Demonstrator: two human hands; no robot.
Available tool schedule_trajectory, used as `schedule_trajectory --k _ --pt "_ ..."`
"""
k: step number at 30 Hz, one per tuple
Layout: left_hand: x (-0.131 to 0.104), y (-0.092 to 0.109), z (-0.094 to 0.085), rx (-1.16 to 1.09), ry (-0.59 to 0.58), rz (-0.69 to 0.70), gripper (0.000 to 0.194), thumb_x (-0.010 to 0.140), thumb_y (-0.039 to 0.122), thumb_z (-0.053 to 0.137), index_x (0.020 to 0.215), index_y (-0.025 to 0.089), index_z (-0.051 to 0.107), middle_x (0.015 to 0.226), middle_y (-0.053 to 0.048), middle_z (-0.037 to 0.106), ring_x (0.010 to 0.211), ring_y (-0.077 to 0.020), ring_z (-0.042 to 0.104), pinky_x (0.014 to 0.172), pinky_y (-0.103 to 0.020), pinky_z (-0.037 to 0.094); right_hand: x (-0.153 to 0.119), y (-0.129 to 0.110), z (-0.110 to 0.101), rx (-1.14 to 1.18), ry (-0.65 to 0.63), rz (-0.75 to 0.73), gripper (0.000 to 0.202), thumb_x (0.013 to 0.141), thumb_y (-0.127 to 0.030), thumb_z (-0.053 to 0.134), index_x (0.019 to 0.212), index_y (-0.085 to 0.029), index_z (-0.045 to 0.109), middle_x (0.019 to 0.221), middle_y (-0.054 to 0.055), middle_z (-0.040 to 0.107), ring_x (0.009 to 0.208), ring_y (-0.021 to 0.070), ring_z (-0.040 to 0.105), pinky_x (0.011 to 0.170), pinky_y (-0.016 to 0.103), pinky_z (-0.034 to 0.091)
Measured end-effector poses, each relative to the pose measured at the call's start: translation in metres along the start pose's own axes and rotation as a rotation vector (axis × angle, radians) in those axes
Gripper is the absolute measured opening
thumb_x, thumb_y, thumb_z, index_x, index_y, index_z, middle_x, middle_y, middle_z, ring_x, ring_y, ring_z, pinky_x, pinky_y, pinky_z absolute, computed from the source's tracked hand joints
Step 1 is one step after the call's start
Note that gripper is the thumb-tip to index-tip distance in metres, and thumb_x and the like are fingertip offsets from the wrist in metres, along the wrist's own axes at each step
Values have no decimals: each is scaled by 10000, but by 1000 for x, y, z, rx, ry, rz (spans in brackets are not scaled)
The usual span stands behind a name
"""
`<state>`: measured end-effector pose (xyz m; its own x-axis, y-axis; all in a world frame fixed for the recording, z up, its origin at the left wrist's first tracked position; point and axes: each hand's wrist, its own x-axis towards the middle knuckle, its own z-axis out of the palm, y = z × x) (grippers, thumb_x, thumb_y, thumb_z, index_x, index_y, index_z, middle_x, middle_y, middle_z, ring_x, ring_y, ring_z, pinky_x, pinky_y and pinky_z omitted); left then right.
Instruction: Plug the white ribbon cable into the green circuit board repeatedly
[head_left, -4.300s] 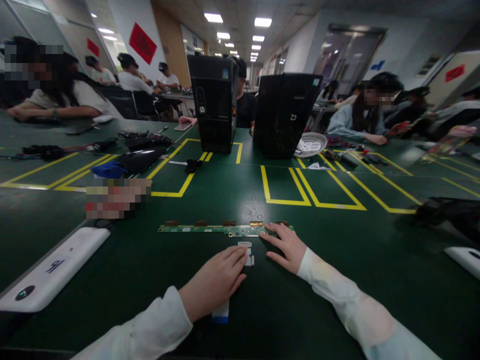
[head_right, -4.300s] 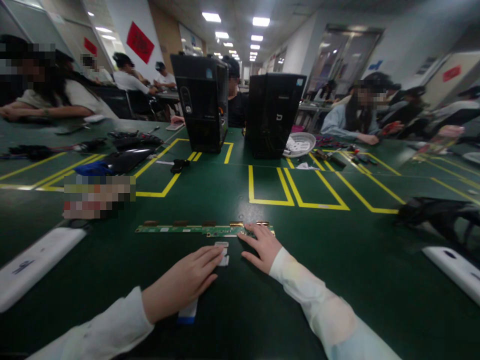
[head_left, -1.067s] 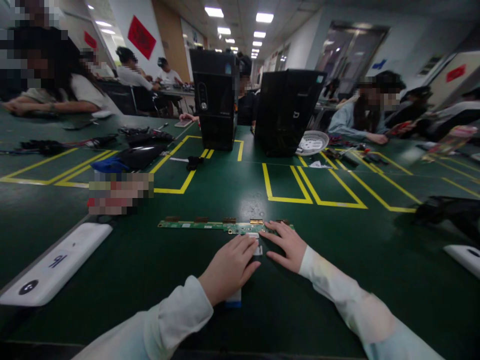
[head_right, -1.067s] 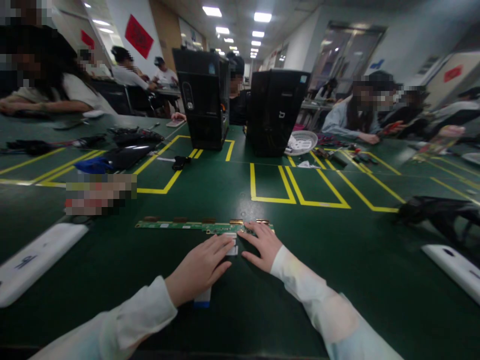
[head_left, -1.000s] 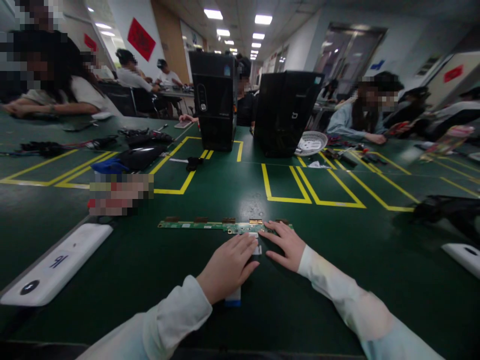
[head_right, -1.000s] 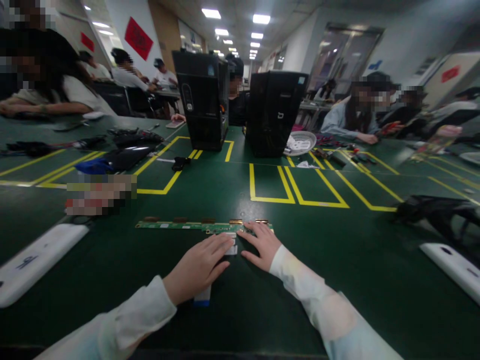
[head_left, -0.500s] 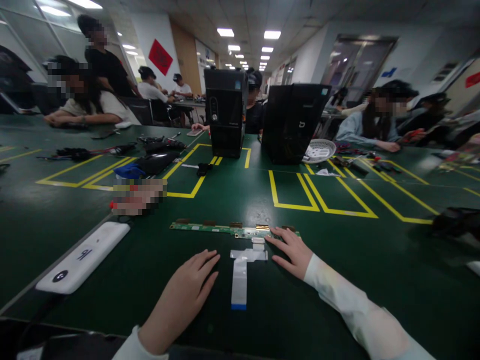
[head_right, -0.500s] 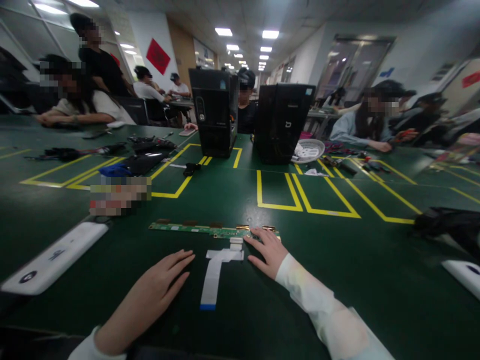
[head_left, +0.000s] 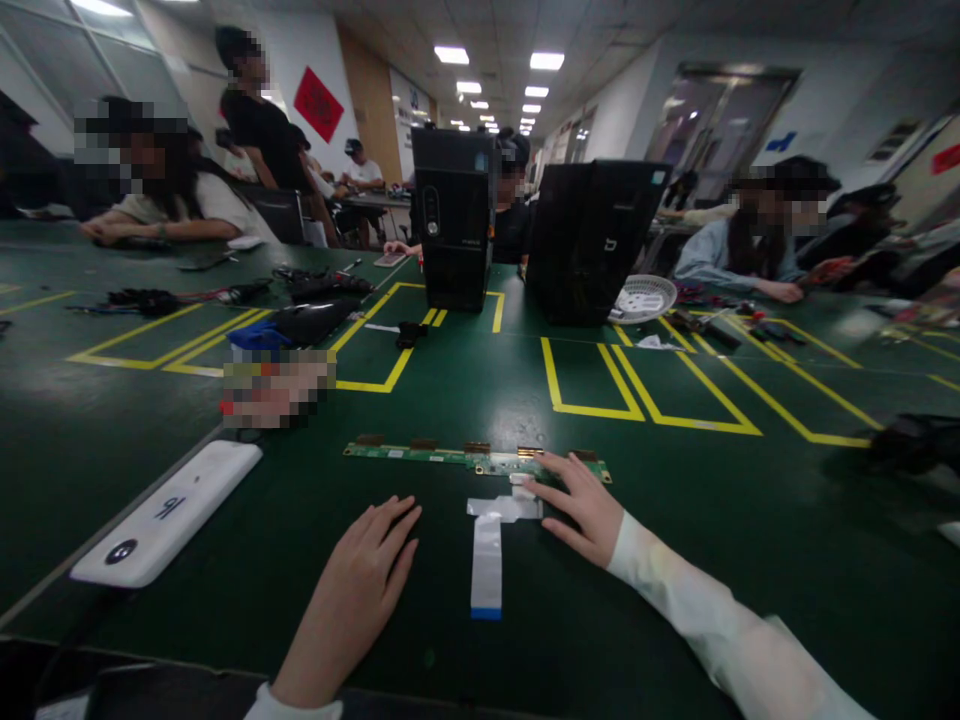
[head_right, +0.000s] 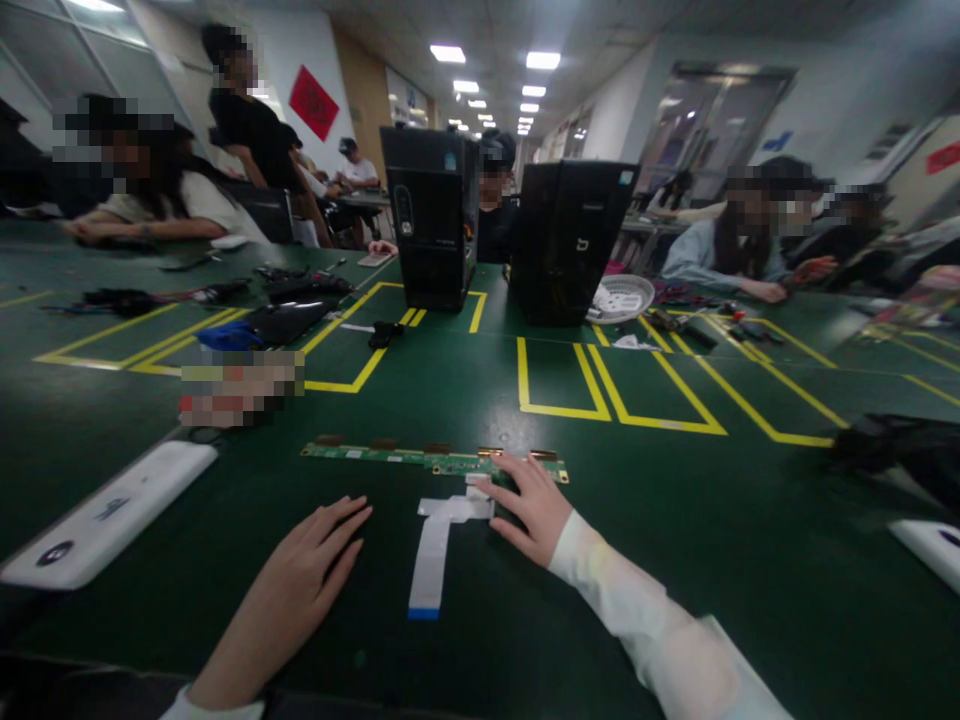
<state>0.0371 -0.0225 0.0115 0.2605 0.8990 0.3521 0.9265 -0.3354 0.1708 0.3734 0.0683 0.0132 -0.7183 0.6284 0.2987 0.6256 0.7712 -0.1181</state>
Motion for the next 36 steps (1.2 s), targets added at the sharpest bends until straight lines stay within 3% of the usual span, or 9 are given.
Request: schedule_trajectory --k 5,10,16,20,26,31,36 --pt "10 4 -1 -30 -31 -7 376 950 329 431 1286 234 571 1333 -67 602 1236 -236 552 1055 -475 444 8 -13 -3 28 -75 6 497 931 -475 479 1388 -283 508 1545 147 276 1427 324 246 1122 581 248" --pt "11 3 -3 -56 -57 -35 387 955 336 417 1301 236 559 1341 -64 591 1248 -235 539 1064 -479 431 9 -13 -4 25 -135 44 507 926 -498 487 1386 -285 509 1506 162 344 1407 319 296 1117 584 257" --pt "10 -1 0 -65 -58 -31 394 960 346 404 1305 229 554 1351 -70 581 1255 -238 532 1063 -485 430 -14 -7 -10 17 -114 58 504 933 -519 457 1379 -290 512 1507 154 342 1399 308 317 1112 572 281" --pt "9 -3 3 -62 -52 -11 406 962 343 403 1330 229 531 1360 -72 572 1261 -241 525 1057 -485 435 -63 4 -20 -27 -55 124 508 946 -525 412 1383 -287 516 1510 152 341 1394 313 324 1104 562 308" --pt "7 -3 9 -50 -21 0 414 962 360 392 1314 209 548 1345 -89 578 1236 -245 540 1061 -482 426 -169 20 -42 -71 32 373 499 938 -500 429 1363 -266 544 1517 129 339 1358 330 378 1102 556 314" --pt "8 -4 9 -48 -22 -1 430 965 374 378 1333 218 535 1352 -86 575 1240 -247 537 1058 -482 429 -250 33 -59 -83 89 565 485 938 -468 416 1357 -262 546 1512 117 348 1325 344 421 1047 555 392" --pt "7 -6 10 -43 -44 -12 448 959 390 382 1350 223 524 1367 -86 565 1248 -259 533 1053 -489 433 -322 63 -62 -173 31 686 540 891 -478 475 1390 -274 518 1471 158 401 1260 384 490 966 566 468"
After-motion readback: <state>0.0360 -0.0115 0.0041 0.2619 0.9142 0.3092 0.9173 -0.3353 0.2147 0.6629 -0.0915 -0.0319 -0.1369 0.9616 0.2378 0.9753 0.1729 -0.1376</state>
